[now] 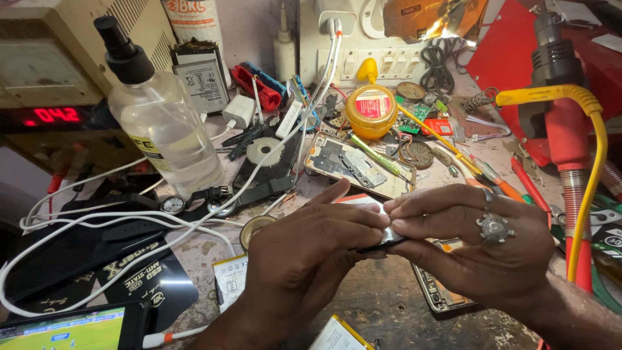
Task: The person handles a rectangular lithium-ion battery and applies black adhesive tape to its edges. They peel the backing from the tape, align it along the battery perimeter, and press it down to secure it. The battery is then placed on the workbench.
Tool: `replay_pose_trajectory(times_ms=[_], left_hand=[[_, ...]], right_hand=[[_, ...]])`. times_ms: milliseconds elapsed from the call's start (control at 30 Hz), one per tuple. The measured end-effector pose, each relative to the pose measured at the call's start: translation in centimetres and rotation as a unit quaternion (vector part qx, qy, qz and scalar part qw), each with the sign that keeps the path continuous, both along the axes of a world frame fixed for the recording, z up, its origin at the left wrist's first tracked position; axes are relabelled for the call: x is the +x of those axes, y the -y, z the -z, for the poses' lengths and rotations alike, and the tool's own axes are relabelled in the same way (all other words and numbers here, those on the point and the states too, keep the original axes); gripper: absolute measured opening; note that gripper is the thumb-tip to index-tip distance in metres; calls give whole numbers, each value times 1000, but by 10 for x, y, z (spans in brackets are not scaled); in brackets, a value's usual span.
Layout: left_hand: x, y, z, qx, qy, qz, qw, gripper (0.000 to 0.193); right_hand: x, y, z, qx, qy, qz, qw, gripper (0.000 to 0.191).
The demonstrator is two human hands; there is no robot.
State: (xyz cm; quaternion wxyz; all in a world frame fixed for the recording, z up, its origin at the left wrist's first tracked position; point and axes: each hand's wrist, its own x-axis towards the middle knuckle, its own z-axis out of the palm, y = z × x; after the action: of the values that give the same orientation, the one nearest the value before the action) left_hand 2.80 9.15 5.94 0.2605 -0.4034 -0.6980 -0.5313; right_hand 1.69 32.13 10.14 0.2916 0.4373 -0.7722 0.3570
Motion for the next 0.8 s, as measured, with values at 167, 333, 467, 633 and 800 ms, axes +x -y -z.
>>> replay_pose_trajectory(times_ms=[167,333,467,633,800], left_hand=[[1,0,-1,3,-4,-3,1000,22],[5,0,0,8,-6,-9,1000,21],[3,1,0,9,-5,-3,1000,20],[3,2,2,15,4,0,1000,19],[5,-2,-6,-30,-39,-39,998,15]], right_hand=[[1,0,1,-8,4,-4,1000,25],[4,1,3,-9,2,-3,1000,26],[4,1,2,-1,-6,0,1000,26],[3,2,0,12,-24,6,1000,27],[1,-4,0,16,-43,23,999,27]])
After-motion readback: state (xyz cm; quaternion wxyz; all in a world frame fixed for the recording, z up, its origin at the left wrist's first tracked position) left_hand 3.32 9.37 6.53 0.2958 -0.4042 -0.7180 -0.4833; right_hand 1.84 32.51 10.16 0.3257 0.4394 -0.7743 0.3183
